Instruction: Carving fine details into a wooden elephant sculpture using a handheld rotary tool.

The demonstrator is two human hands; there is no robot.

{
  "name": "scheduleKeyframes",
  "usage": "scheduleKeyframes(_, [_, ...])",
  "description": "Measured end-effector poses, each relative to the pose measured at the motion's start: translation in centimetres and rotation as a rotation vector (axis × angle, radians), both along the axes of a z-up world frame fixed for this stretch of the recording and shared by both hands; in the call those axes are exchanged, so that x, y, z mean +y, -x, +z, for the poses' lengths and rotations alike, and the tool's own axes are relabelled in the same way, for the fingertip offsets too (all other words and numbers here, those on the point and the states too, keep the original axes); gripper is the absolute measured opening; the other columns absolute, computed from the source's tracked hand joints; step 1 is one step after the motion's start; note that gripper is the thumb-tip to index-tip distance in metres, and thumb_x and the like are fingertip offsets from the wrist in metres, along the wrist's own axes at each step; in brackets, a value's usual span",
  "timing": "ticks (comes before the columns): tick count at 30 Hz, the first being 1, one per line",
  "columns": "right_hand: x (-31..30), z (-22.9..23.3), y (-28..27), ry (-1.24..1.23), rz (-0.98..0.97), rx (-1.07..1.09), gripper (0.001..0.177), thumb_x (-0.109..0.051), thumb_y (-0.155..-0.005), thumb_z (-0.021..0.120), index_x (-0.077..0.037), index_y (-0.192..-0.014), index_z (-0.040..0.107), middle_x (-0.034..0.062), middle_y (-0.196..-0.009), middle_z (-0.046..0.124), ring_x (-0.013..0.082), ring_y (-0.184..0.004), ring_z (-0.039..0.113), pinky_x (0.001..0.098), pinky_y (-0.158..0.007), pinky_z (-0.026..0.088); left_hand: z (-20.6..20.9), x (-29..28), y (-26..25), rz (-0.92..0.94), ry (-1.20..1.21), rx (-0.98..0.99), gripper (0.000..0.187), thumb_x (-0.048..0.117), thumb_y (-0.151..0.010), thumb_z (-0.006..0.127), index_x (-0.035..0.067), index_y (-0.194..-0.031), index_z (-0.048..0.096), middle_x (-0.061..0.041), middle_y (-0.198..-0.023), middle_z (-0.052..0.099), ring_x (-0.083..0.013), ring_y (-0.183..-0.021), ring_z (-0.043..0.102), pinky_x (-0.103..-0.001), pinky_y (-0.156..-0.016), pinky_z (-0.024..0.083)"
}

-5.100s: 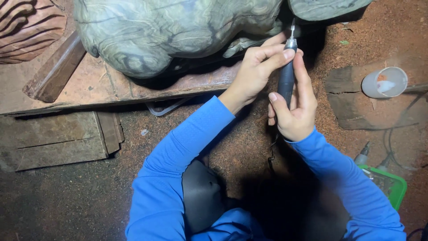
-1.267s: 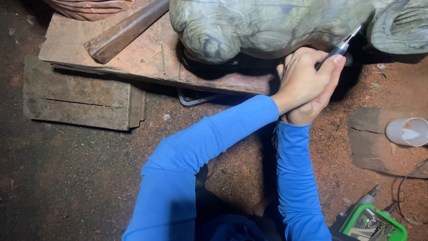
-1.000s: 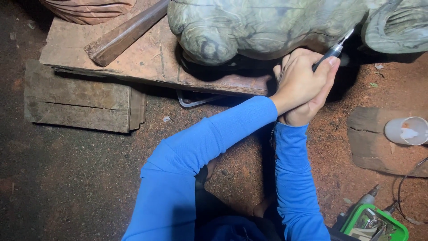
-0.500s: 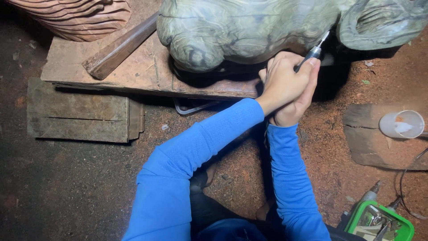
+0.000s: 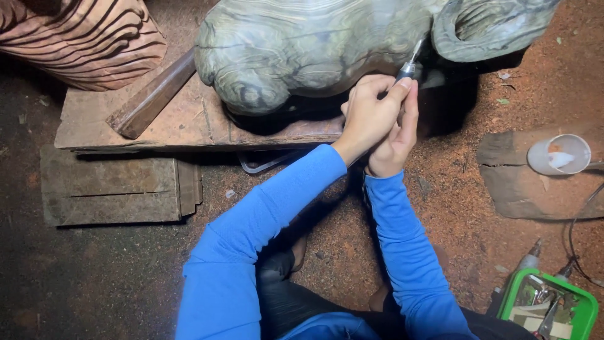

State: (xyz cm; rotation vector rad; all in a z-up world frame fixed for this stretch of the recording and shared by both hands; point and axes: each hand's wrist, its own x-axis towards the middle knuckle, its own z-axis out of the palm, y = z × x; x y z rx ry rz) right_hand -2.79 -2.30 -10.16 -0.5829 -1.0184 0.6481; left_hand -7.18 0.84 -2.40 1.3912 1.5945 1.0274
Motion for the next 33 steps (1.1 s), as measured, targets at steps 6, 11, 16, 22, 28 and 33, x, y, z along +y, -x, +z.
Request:
scheduleKeyframes(6, [0.1,-0.7,-0.2,0.013,-0.013,-0.007,0.068,-0.007,-0.103,0.071,-0.006,-0.162,0.037,0.0144,-0.161,0.047,0.0241,-0.139,0.056,0.0398,-0.114,0.055,1.8,-1.1,0.2,0.028,-0.002,0.025,0.031,0.051,-0.089,0.06,0.027,-0.087,0.08,0.006,-0.119,0.071,-0.0257,-0.122,0.067,-0.042,-0.103,0.048])
scheduleKeyframes(11, [0.5,-2.1,-1.2,0.059,-0.02,0.001,0.069,0.0,-0.102,0.068,-0.007,-0.162,0.036,0.015,-0.163,0.044,0.0265,-0.137,0.058,0.0398,-0.113,0.056,1.4,-0.9,-0.1,-0.007,-0.02,0.067,0.032,0.048,-0.09,0.059,0.025,-0.084,0.08,0.002,-0.111,0.074,-0.0312,-0.115,0.069,-0.043,-0.097,0.052])
scheduleKeyframes(16, [0.9,-3.4,-2.0,0.089,-0.021,-0.013,0.07,0.003,-0.099,0.069,-0.008,-0.161,0.038,0.0149,-0.162,0.045,0.0265,-0.134,0.06,0.0383,-0.109,0.058,1.1,-0.5,-0.5,-0.028,0.019,0.122,0.034,0.049,-0.091,0.055,0.028,-0.077,0.077,0.005,-0.101,0.075,-0.0284,-0.109,0.07,-0.042,-0.092,0.056])
scheduleKeyframes(22, [1.0,-4.5,-2.3,0.14,0.001,0.051,0.072,0.006,-0.098,0.067,-0.01,-0.162,0.038,0.0134,-0.162,0.045,0.0259,-0.132,0.061,0.0364,-0.104,0.061,0.9,-0.3,-0.9,-0.072,0.044,0.197,0.036,0.049,-0.093,0.053,0.025,-0.09,0.08,-0.002,-0.105,0.075,-0.0325,-0.11,0.071,-0.045,-0.096,0.054])
scheduleKeyframes(28, [1.2,-4.9,-2.7,0.159,0.019,0.076,0.074,0.008,-0.097,0.068,-0.013,-0.162,0.039,0.0141,-0.161,0.046,0.0267,-0.131,0.061,0.0365,-0.101,0.063,0.7,0.0,-1.1,-0.074,0.059,0.215,0.037,0.048,-0.093,0.054,0.022,-0.096,0.08,-0.005,-0.107,0.074,-0.0335,-0.11,0.072,-0.045,-0.096,0.053])
scheduleKeyframes(33, [0.8,-3.6,-2.3,0.156,0.026,0.058,0.071,0.003,-0.1,0.069,-0.013,-0.162,0.038,0.0143,-0.16,0.047,0.026,-0.13,0.061,0.0375,-0.101,0.063,0.2,0.2,-0.8,-0.058,0.025,0.133,0.034,0.046,-0.092,0.057,0.022,-0.092,0.08,-0.005,-0.104,0.074,-0.0339,-0.109,0.071,-0.045,-0.095,0.056])
